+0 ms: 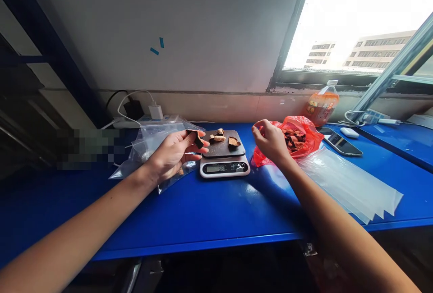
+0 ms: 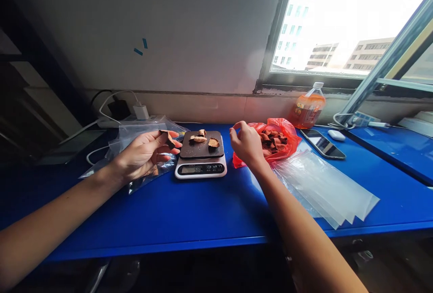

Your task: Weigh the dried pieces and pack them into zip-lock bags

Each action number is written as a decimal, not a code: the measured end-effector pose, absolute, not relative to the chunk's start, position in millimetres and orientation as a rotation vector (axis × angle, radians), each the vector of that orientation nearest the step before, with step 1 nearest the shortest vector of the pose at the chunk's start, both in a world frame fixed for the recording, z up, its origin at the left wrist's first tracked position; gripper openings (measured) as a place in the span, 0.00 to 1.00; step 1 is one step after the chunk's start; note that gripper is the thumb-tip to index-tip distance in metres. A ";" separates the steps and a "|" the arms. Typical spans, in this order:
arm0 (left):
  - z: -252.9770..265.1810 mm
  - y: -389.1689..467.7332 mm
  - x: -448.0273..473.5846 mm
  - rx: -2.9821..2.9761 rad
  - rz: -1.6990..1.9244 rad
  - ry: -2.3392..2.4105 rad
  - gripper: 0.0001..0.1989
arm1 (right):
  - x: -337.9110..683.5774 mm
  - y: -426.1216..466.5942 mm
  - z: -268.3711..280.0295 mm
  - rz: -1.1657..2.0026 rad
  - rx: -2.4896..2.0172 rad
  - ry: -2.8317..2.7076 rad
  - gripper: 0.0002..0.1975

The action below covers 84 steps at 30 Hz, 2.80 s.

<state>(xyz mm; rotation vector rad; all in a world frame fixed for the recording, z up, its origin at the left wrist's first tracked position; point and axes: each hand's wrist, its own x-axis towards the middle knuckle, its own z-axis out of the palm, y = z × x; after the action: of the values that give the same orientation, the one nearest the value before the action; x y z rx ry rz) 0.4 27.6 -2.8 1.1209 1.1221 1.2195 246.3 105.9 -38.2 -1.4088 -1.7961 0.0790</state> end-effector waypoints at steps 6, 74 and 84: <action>-6.9 30.3 -1.0 1.128 1.258 1.118 0.04 | 246.7 105.2 -42.8 0.108 -1.425 -1.871 0.10; 7.5 53.0 40.1 2.239 0.985 1.266 0.10 | 266.2 76.8 -14.1 0.447 -1.057 -1.916 0.18; 28.7 92.7 75.8 2.693 0.708 1.154 0.22 | 290.5 88.3 -13.0 -0.017 -1.211 -1.806 0.05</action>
<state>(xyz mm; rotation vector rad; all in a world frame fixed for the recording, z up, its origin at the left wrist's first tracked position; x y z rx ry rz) 75.8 92.7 28.7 2.6926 1.1537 0.7078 290.5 88.3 -13.0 -1.2115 -1.8062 -0.0167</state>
